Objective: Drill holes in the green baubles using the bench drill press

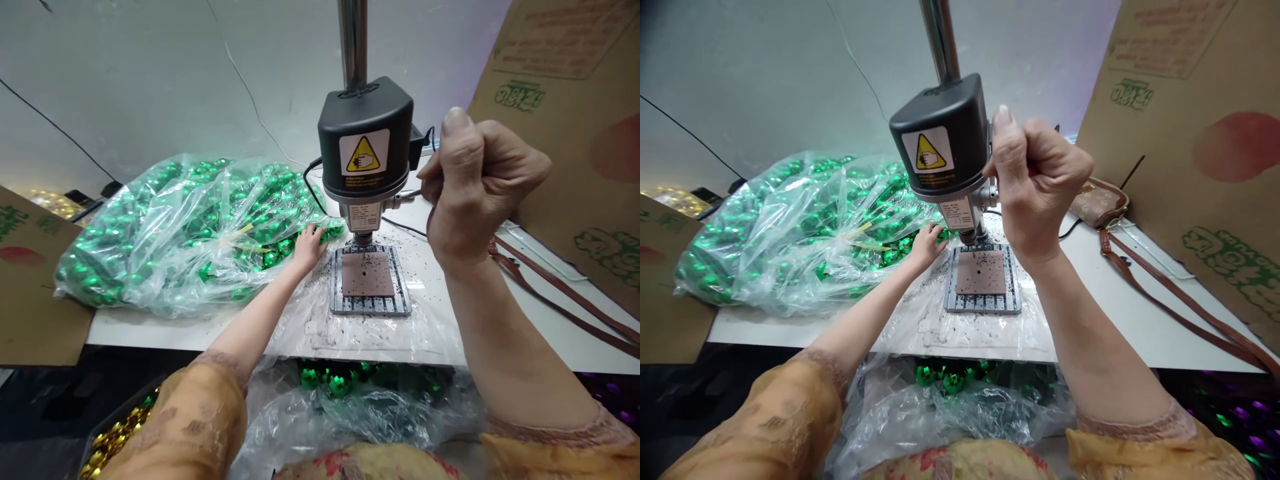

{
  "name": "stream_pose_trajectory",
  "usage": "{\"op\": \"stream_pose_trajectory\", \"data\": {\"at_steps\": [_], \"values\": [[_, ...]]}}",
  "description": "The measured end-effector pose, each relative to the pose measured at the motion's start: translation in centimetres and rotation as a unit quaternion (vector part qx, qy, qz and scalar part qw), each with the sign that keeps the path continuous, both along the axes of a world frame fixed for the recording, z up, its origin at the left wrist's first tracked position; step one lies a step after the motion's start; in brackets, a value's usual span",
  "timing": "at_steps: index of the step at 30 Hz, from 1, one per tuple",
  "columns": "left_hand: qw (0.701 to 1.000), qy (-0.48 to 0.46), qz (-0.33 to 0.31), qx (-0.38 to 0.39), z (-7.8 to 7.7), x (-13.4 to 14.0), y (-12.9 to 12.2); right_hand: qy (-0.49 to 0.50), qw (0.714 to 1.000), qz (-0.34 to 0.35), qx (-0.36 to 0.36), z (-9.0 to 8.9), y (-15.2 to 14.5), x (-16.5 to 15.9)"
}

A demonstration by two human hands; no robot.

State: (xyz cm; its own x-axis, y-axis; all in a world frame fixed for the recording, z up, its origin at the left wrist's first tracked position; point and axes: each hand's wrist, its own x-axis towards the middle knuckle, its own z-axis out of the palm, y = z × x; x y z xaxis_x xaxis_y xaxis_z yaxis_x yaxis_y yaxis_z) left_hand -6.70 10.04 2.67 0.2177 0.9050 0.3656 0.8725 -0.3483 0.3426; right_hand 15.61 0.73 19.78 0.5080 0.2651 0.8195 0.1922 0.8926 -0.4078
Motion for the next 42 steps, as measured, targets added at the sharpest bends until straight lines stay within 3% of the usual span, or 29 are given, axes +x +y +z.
{"op": "stream_pose_trajectory", "data": {"at_steps": [4, 7, 9, 12, 13, 15, 19, 26, 36, 42], "values": [[0.999, -0.045, -0.011, -0.012, -0.3, 0.4, 1.6, -0.006, 1.0, -0.002, -0.025, 0.0, -0.3, 0.0], [0.977, -0.211, -0.026, -0.034, 0.1, 0.0, 0.3, -0.007, 0.999, 0.002, -0.039, 0.1, -0.6, 0.0], [0.923, -0.371, -0.04, -0.094, 0.5, -0.2, -1.4, -0.009, 0.999, 0.006, -0.036, 0.1, -0.7, -0.1], [0.805, -0.553, -0.076, -0.201, 1.3, 0.0, -4.8, -0.009, 1.0, 0.007, -0.014, 0.1, -0.6, -0.1], [0.779, -0.578, -0.087, -0.227, 1.6, 0.2, -5.9, -0.008, 1.0, 0.009, -0.006, 0.1, -0.5, -0.1], [0.764, -0.58, -0.109, -0.263, 1.9, 0.8, -7.8, -0.006, 1.0, 0.009, -0.004, 0.1, -0.3, -0.1], [0.783, -0.54, -0.125, -0.282, 1.5, 2.1, -9.7, -0.011, 1.0, 0.004, -0.005, 0.1, -0.4, -0.1], [0.856, -0.431, -0.165, -0.233, -0.2, 3.2, -9.5, -0.009, 0.999, 0.03, -0.028, 0.1, -1.1, 0.0], [0.906, -0.355, -0.128, -0.192, -0.7, 4.6, -9.5, 0.001, 0.999, 0.048, 0.006, 0.0, -0.8, -0.1], [0.951, -0.281, -0.069, -0.113, -1.2, 6.3, -9.9, -0.005, 0.998, 0.055, -0.019, 0.3, -1.0, 0.0]]}}
